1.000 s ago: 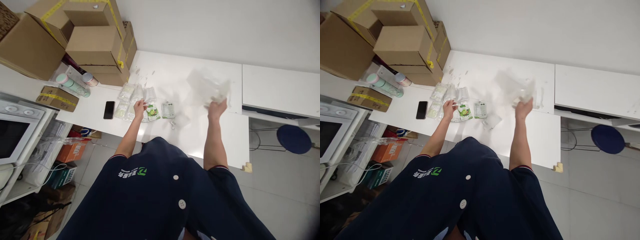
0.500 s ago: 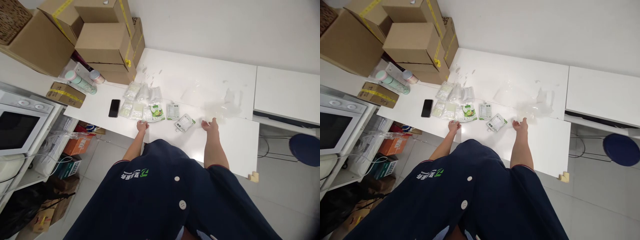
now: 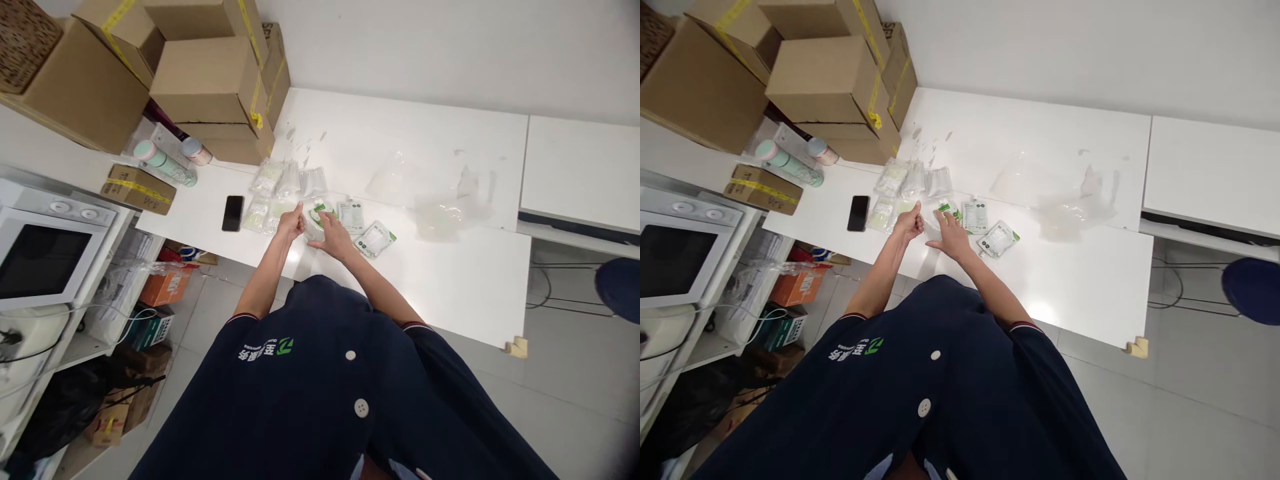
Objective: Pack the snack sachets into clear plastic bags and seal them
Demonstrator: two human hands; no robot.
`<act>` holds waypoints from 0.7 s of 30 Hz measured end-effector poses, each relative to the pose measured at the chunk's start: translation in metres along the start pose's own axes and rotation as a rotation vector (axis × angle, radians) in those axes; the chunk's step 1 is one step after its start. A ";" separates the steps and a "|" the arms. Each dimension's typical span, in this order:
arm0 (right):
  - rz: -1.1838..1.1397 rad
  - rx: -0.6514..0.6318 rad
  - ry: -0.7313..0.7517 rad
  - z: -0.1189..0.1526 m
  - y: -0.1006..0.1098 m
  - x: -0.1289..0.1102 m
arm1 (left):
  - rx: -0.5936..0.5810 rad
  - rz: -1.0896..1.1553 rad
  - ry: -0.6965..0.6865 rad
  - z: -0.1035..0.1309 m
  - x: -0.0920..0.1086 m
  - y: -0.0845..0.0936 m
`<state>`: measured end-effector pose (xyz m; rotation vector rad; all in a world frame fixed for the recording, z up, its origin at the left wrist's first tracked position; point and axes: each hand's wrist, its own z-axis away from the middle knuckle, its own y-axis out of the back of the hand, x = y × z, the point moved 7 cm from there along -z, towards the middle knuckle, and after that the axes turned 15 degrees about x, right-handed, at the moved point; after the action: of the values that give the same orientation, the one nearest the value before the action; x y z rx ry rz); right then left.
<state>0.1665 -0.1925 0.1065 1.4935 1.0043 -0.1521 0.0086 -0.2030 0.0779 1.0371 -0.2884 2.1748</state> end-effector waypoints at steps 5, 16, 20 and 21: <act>0.172 -0.018 -0.016 -0.012 0.001 -0.003 | -0.039 0.130 0.050 0.009 -0.024 0.018; -0.018 0.517 -0.285 -0.052 0.079 0.018 | 0.407 0.095 0.124 -0.076 -0.083 0.138; 0.126 0.290 -0.230 -0.057 0.059 -0.005 | 0.297 -0.080 -0.025 -0.081 -0.050 0.133; 0.166 0.192 -0.199 -0.056 0.047 -0.011 | 0.254 -0.095 -0.073 -0.078 -0.038 0.129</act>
<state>0.1645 -0.1425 0.1615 1.6930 0.7185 -0.2794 -0.1084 -0.2803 0.0103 1.2455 0.0053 2.1285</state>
